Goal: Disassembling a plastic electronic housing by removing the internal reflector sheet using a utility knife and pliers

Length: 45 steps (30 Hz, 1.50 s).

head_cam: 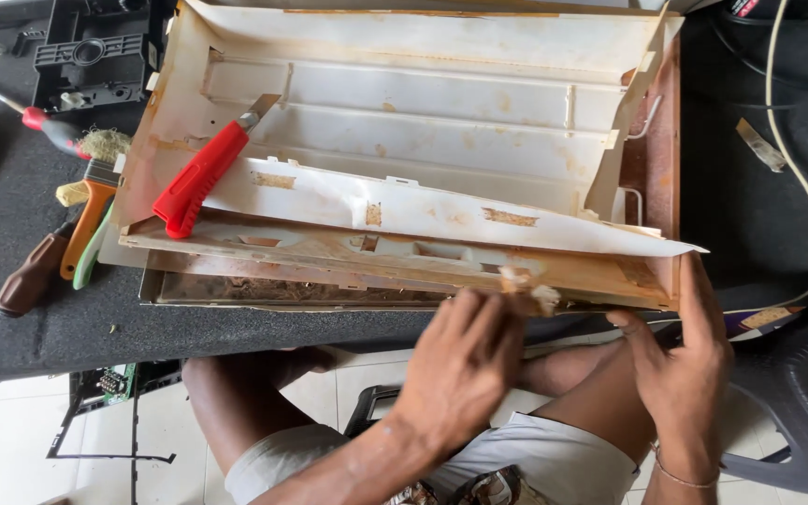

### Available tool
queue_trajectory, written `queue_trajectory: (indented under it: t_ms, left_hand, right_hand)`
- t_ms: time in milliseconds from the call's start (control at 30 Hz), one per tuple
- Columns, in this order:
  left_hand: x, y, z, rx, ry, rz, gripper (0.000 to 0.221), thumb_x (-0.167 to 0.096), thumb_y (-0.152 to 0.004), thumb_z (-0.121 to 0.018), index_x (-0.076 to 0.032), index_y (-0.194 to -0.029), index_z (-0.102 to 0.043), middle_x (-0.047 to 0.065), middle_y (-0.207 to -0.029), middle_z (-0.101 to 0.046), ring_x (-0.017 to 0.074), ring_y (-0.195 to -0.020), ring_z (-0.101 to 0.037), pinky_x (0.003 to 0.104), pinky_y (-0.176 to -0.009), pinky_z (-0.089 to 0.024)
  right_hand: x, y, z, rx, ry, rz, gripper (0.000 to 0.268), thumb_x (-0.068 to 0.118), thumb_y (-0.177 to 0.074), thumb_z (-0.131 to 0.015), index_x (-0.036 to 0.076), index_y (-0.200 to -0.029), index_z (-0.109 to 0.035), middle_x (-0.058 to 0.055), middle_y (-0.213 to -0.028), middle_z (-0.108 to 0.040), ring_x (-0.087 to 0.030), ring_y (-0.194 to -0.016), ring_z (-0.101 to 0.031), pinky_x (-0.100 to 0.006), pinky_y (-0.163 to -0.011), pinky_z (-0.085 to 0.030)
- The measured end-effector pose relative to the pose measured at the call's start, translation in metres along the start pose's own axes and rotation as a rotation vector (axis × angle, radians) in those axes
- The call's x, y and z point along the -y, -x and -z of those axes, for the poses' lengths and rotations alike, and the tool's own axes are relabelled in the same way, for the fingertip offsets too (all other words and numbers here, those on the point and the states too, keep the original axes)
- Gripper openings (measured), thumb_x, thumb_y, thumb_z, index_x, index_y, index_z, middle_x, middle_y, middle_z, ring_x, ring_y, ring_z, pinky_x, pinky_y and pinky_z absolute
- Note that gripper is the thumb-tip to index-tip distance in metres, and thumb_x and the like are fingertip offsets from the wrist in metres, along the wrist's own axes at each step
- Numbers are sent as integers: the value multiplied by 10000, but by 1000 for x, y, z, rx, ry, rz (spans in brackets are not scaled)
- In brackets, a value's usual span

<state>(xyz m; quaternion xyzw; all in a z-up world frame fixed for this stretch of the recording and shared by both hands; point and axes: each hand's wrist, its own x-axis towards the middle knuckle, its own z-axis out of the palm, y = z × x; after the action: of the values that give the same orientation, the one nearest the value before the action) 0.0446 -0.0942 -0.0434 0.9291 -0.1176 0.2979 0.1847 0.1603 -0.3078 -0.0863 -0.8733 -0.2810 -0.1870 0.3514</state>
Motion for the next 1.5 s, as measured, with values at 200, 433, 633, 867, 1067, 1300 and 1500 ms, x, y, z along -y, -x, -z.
queue_trajectory:
  t_ms: [200,433,633,867,1067,1300,1500]
  left_hand:
    - [52,37,70,-47,-303,195,301,56,-1000,-513,37,-1275,-635,117,-899,-542,272,-791,-446,394,-654,-410]
    - [110,77,122,-147,-559,373,200,20,-996,-740,-11,-1193,-730,96,-977,-656,236,-814,-506,378,-784,-435]
    - [140,93,145,-269,-630,511,126,-26,-1094,-697,30,-1198,-742,167,-966,-573,362,-899,-486,473,-884,-462]
    - [86,51,99,-253,-497,478,184,-23,-1052,-567,-41,-1174,-705,112,-930,-618,274,-829,-494,457,-836,-403]
    - [11,4,9,-181,-23,292,267,77,-872,-578,100,-1128,-650,238,-1008,-530,340,-841,-417,475,-659,-370]
    - [20,12,3,-56,-51,177,315,-62,-943,-597,60,-1229,-646,200,-1066,-566,358,-961,-475,463,-720,-385]
    - [98,63,78,-156,-392,376,264,-155,-1045,-601,-152,-1293,-692,9,-905,-545,230,-844,-425,388,-705,-310]
  right_hand:
    - [-2,3,-3,-34,27,9,845,295,-910,-720,-172,-1559,-447,-400,-1537,-507,-521,-1411,-502,-533,-1154,-402]
    - [-1,4,-4,-44,28,12,830,232,-914,-753,-163,-1581,-457,-406,-1520,-540,-509,-1396,-534,-522,-1120,-424]
    - [-1,6,-4,-43,17,-4,803,181,-927,-769,-169,-1583,-467,-399,-1525,-543,-502,-1398,-528,-522,-1125,-413]
    - [-2,5,-5,-38,20,-12,820,153,-903,-774,-170,-1588,-461,-402,-1526,-538,-494,-1402,-520,-513,-1135,-403]
    - [-1,6,-1,-7,100,-54,836,230,-901,-774,-134,-1599,-494,-391,-1472,-586,-481,-1341,-569,-503,-1079,-432]
    - [-5,8,-1,-4,96,-34,829,207,-902,-772,-162,-1594,-501,-394,-1468,-589,-475,-1349,-567,-502,-1088,-430]
    - [0,7,-3,-10,83,-15,816,173,-962,-771,-220,-1628,-509,-435,-1448,-614,-499,-1313,-589,-510,-1065,-438]
